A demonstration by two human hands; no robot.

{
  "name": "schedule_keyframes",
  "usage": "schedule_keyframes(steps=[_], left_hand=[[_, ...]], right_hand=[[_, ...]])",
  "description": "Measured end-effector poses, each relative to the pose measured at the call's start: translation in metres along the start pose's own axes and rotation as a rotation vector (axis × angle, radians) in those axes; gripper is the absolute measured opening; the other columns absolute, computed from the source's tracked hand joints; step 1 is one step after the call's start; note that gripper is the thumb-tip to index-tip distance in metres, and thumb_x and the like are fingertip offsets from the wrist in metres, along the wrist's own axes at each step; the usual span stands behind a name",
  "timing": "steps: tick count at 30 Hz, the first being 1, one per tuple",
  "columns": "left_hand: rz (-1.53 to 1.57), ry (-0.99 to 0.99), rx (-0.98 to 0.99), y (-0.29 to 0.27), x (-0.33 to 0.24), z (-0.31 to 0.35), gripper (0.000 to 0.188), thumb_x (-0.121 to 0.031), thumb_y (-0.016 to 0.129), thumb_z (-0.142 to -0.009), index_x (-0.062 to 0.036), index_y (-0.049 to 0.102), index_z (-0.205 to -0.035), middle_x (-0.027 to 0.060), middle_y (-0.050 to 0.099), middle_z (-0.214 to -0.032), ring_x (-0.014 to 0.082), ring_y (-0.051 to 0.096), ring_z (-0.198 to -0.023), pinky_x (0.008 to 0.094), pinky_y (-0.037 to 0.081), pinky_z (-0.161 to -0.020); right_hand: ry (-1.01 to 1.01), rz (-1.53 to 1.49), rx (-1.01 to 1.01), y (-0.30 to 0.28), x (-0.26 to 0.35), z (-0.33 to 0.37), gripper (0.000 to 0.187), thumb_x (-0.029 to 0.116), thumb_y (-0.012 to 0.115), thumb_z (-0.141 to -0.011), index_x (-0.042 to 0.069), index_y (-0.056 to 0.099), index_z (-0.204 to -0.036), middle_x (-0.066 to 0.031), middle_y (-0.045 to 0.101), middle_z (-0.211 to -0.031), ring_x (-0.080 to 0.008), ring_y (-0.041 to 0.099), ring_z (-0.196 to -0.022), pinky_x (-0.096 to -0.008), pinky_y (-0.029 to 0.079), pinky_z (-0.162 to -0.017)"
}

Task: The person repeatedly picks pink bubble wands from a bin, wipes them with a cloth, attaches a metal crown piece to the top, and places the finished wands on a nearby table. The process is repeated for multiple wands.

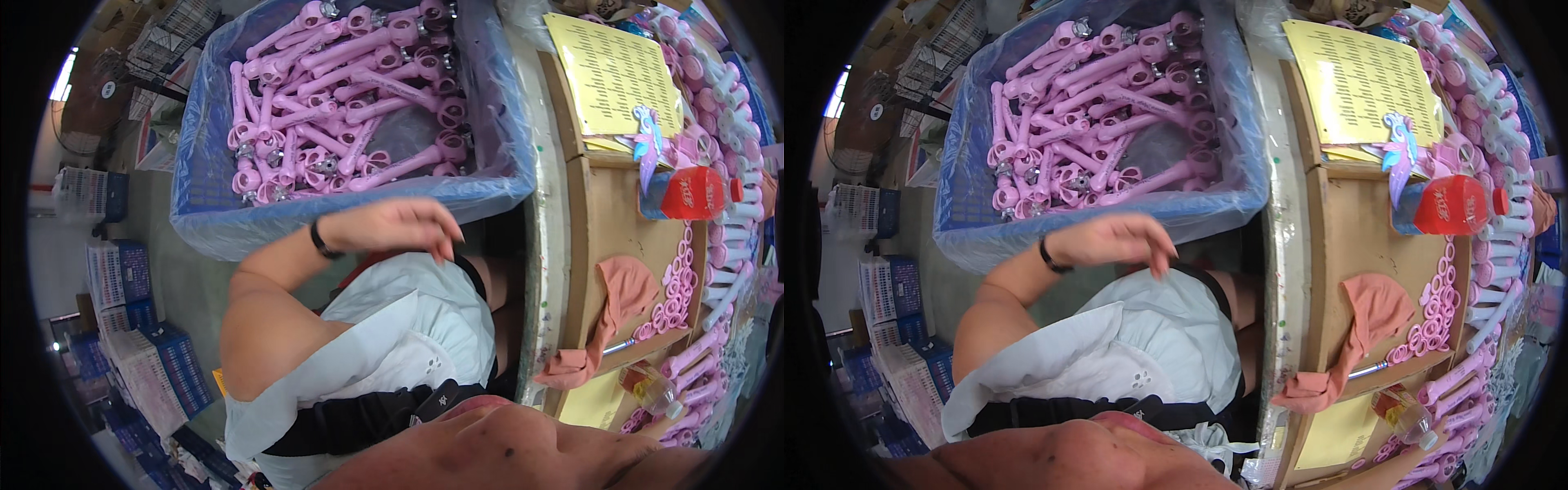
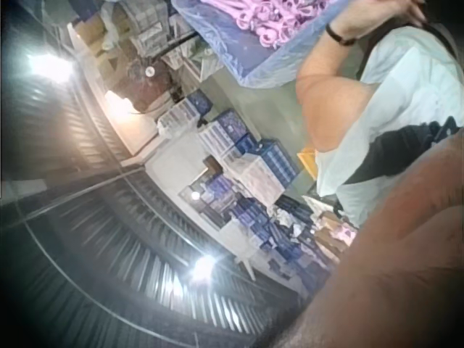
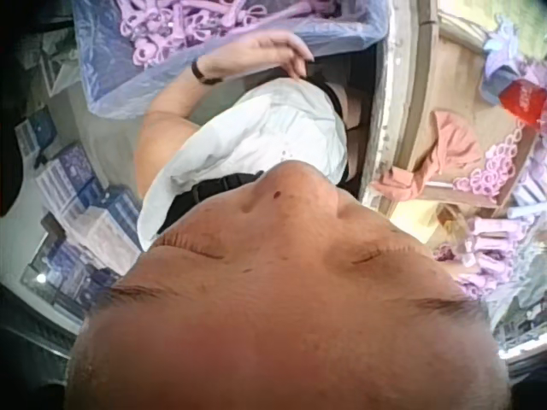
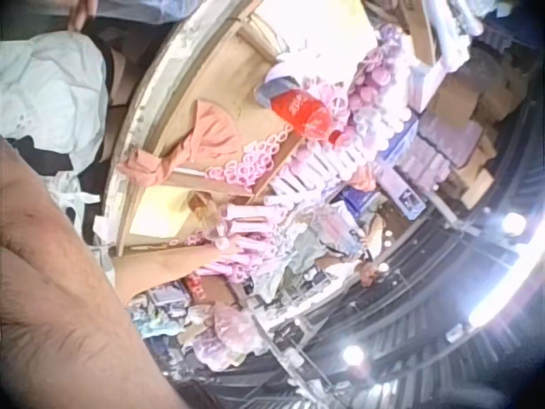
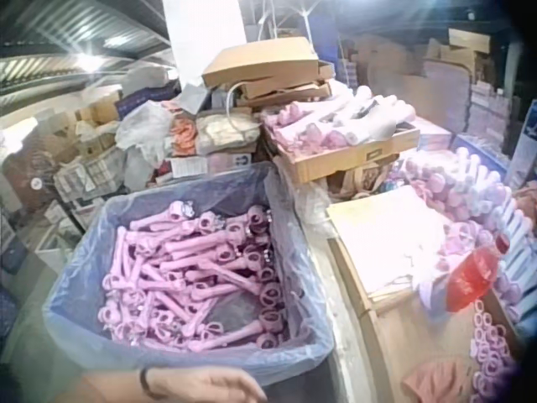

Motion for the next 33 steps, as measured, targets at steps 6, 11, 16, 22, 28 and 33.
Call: schedule_keyframes(steps=[6,11,16,22,28,33], left_hand=[[-0.706,-0.201,-0.418,-0.231,0.024,0.034,0.031,-0.029,0.048,-0.095,0.0,0.056,-0.1,0.0078,0.064,-0.094,0.0151,0.059,-0.08,0.0283,0.047,-0.078],[-0.941,-0.781,-0.334,-0.322,0.171,0.067,0.056,-0.053,0.055,-0.081,0.002,0.067,-0.087,0.0144,0.066,-0.072,0.0241,0.064,-0.069,0.0374,0.049,-0.067],[-1.381,-0.707,-0.34,-0.326,0.251,0.041,0.071,-0.047,0.07,-0.068,0.0019,0.053,-0.116,0.0275,0.048,-0.121,0.038,0.054,-0.105,0.0418,0.045,-0.09],[-1.011,-0.68,-0.081,-0.302,0.199,0.012,0.051,-0.035,0.07,-0.061,0.0019,0.061,-0.095,0.017,0.064,-0.087,0.0232,0.062,-0.077,0.037,0.048,-0.068],[-0.13,-0.745,-0.432,-0.209,0.053,0.008,0.029,-0.016,0.059,-0.079,0.004,0.054,-0.099,0.0101,0.061,-0.079,0.018,0.06,-0.067,0.0274,0.049,-0.06],[0.758,-0.456,-0.525,-0.115,-0.022,0.039,0.041,-0.023,0.053,-0.083,0.0088,0.046,-0.108,0.0061,0.054,-0.076,0.0138,0.053,-0.06,0.026,0.045,-0.053]], right_hand=[[-0.247,0.199,-0.213,-0.088,-0.002,0.104,0.016,0.012,0.062,-0.076,-0.004,0.066,-0.08,-0.0152,0.064,-0.08,-0.0277,0.061,-0.077,-0.0393,0.05,-0.066],[-0.486,0.3,-0.241,-0.137,0.01,0.179,0.015,0.008,0.062,-0.075,-0.006,0.066,-0.073,-0.017,0.065,-0.072,-0.0299,0.063,-0.07,-0.0391,0.05,-0.063],[-0.379,-0.008,-0.256,-0.183,0.086,0.23,0.019,0.013,0.058,-0.082,-0.004,0.065,-0.089,-0.0141,0.064,-0.089,-0.0259,0.061,-0.084,-0.0345,0.049,-0.073],[-0.476,-0.191,-0.159,-0.16,0.229,0.321,0.02,0.009,0.054,-0.089,0.001,0.06,-0.107,-0.0113,0.06,-0.109,-0.0206,0.057,-0.095,-0.0335,0.048,-0.082],[-1.073,-0.144,0.267,-0.044,0.351,0.391,0.023,0.009,0.07,-0.068,0.006,0.064,-0.091,-0.0091,0.062,-0.095,-0.0278,0.058,-0.091,-0.0373,0.045,-0.079],[-1.104,-0.126,0.21,0.027,0.376,0.387,0.019,0.015,0.066,-0.073,0.006,0.061,-0.088,-0.0101,0.06,-0.093,-0.0308,0.057,-0.088,-0.0399,0.045,-0.076]])
Point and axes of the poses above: each hand's wrist, its own z-axis away from the middle knuckle, its own y-axis out of the palm, x = y × z, the point moved 4 cm from there along -z, towards the middle knuckle
